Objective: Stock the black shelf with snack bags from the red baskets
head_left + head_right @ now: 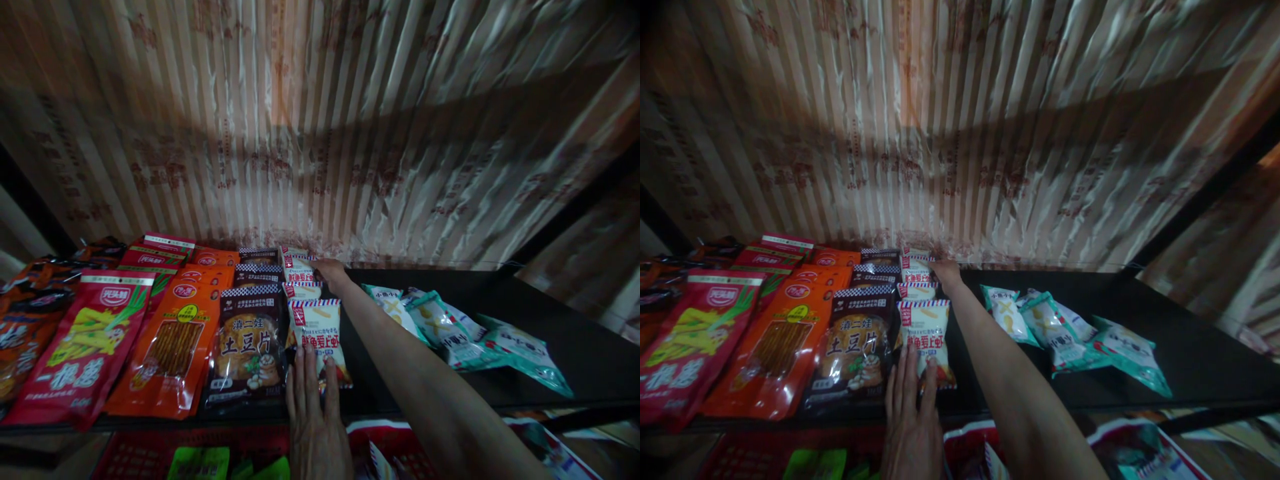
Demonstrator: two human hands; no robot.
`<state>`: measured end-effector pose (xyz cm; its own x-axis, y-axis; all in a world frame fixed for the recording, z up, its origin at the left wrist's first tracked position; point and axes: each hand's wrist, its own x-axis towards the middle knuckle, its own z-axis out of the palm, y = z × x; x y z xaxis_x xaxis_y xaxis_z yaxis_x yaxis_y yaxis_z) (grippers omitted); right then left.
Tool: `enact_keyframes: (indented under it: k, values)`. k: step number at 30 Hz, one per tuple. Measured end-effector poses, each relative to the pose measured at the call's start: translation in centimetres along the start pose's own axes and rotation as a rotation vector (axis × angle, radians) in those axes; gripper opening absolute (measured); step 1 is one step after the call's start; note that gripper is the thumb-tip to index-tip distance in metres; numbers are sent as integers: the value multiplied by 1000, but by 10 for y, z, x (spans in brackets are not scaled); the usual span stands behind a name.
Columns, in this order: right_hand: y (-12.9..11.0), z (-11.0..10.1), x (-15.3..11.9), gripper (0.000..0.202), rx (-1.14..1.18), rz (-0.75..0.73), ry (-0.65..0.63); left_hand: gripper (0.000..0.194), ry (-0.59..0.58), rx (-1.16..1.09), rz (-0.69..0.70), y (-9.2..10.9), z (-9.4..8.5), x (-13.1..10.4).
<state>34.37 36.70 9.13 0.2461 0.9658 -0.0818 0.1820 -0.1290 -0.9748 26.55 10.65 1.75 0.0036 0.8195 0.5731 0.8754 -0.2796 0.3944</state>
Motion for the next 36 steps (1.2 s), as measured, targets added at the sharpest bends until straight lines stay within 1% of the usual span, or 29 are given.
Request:
enact_keyframes:
  k: [4, 8, 13, 16, 18, 23, 26, 29, 32, 34, 36]
  values:
    - [1, -4, -4, 13, -39, 64, 17, 80, -25, -10, -9, -1, 1, -1]
    - [-1, -17, -15, 19, -91, 88, -23, 80, -32, -22, 1, -2, 1, -1]
    - [0, -36, -36, 20, -145, 90, -174, 81, -26, -34, 0, 0, -4, 1]
    - [0, -42, -44, 17, -131, 101, -275, 76, -57, -49, -14, 1, -7, 1]
    - [-2, -43, -46, 15, -113, 94, -298, 73, -68, -47, -6, 0, -8, 1]
    - [-9, -43, -45, 13, -5, 4, -261, 74, -55, -49, 21, -3, -13, 5]
    - [-10, -40, -43, 13, 3, -25, -227, 71, -49, -55, 16, -4, -15, 8]
    - [-8, -35, -42, 16, -7, -20, -210, 69, -42, -42, 36, -3, -16, 9]
    - [-4, -33, -45, 18, -4, -2, -223, 67, -47, -21, 58, -4, -17, 8]
    - [0, -35, -50, 21, 11, -1, -223, 68, -54, -16, 64, -4, -18, 8]
    - [4, -39, -57, 25, 24, -33, -193, 70, -64, -14, 60, -5, -19, 9]
